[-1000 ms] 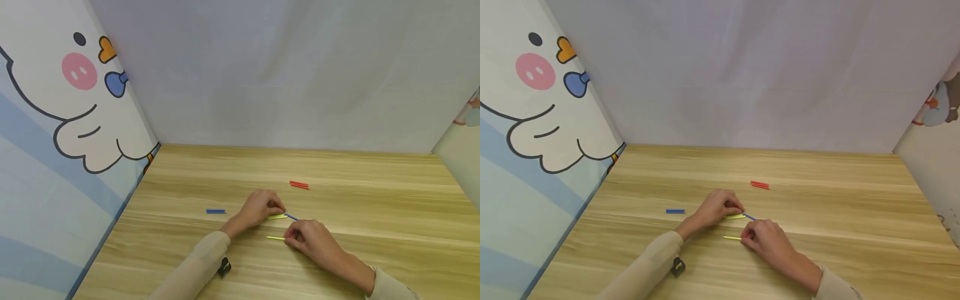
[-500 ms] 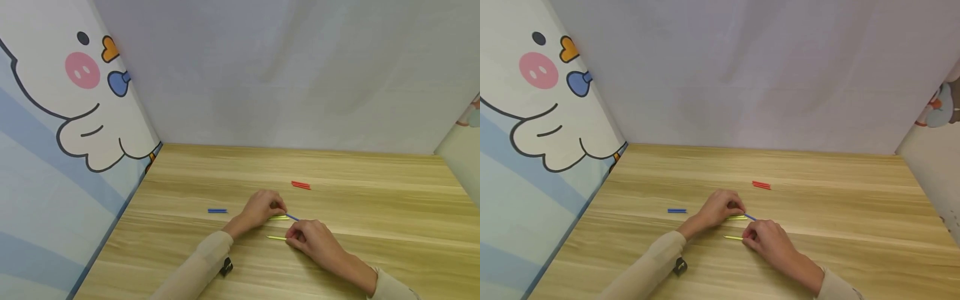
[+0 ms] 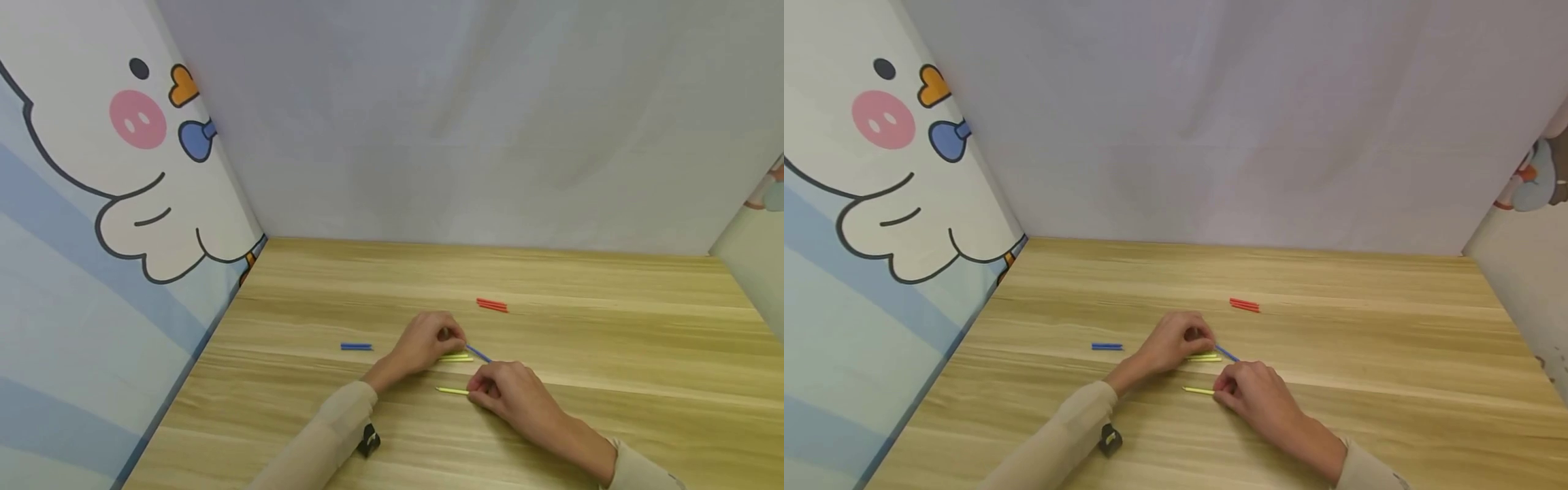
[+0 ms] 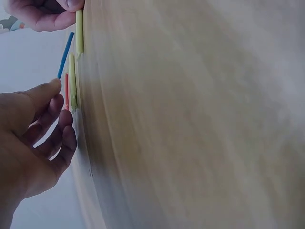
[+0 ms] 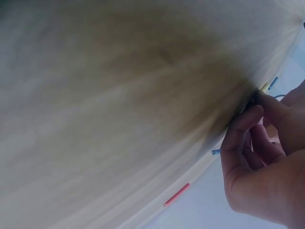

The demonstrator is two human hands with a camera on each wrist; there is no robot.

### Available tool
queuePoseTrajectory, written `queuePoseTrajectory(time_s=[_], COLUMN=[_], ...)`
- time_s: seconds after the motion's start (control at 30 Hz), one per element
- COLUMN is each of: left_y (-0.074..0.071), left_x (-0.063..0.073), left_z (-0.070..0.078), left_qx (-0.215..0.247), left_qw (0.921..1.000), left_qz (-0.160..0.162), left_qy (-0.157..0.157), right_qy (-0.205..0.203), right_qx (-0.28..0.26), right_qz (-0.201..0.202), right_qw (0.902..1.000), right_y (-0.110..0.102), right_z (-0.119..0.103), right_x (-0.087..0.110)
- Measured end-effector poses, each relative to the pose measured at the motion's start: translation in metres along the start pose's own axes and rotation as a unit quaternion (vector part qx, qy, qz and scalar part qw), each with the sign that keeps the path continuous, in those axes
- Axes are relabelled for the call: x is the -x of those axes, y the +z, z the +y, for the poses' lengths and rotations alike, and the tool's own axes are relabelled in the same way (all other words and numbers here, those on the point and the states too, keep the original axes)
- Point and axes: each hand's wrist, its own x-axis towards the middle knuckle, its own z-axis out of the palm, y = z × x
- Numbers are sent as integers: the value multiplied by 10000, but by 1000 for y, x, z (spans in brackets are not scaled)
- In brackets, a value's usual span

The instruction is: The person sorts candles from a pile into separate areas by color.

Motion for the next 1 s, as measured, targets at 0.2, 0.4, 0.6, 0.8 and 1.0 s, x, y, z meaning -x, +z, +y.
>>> queuePoseTrajectory(time_s=[0.2, 0.4, 0.6, 0.8, 1.0], left_y=[-2, -3, -8, -15, -25], left_x=[3, 5, 5, 9, 16], left_z=[-1, -5, -8, -9, -11], left_qx=[281, 689, 1061, 1283, 1433], left_qw=[9991, 9955, 9896, 9853, 9814], left_qz=[301, 561, 797, 945, 1044], left_qy=[-103, -341, -556, -615, -740], right_qy=[-52, -5, 37, 54, 26], right_qx=[50, 108, 124, 110, 152], right_qz=[53, 25, -14, -35, -10], right_qw=[10000, 9999, 9999, 9999, 9999], right_y=[1, 2, 3, 2, 2], right_z=[0, 0, 0, 0, -1], right_x=[0, 0, 0, 0, 0])
